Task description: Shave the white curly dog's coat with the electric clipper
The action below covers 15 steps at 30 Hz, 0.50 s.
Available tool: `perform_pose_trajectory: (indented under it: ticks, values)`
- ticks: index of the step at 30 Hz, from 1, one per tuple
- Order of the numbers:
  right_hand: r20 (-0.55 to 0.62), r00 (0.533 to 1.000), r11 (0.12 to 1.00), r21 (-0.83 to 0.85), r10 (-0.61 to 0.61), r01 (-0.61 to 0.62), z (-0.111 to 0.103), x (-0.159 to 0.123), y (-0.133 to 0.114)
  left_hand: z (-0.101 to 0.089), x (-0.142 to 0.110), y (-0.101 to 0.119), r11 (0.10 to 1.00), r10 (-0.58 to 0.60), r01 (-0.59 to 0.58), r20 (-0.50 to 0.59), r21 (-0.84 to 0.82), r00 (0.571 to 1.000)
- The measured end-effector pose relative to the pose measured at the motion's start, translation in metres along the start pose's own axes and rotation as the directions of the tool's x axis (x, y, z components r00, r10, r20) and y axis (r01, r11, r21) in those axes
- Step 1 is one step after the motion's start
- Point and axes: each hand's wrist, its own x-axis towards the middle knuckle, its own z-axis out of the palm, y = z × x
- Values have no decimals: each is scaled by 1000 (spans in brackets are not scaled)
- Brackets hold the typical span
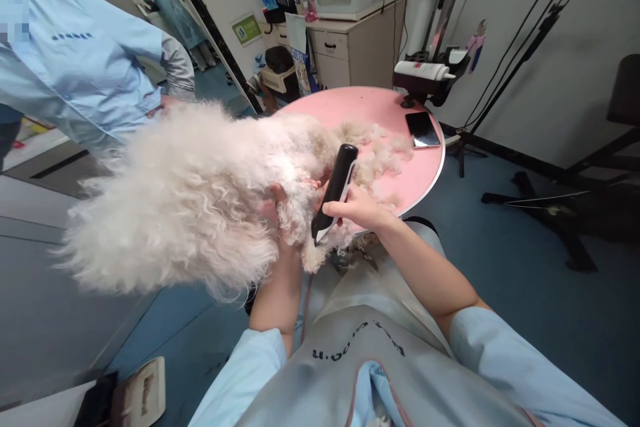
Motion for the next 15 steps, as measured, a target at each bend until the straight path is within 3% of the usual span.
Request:
perform_pose_trajectory:
  ticks: [3,6,8,10,15]
  values:
    - [78,988,989,74,-131,125,-10,2,4,-1,1,-2,994,106,-107,-25,-27,994]
    - [-125,940,928,161,-318,336,-11,9,4,-1,3,-3,995,85,-89,-87,-47,993]
    - [-233,895,899,133,-380,416,-5,14,0,-1,5,-3,997,67,-73,-152,-33,986]
    - [-189,904,916,48,-383,398,4,17,-5,-4,7,-3,998,55,-62,-199,-32,978]
    - [-50,968,954,-188,-246,232,14,12,-7,-18,18,-3,997,31,-43,-202,-56,979]
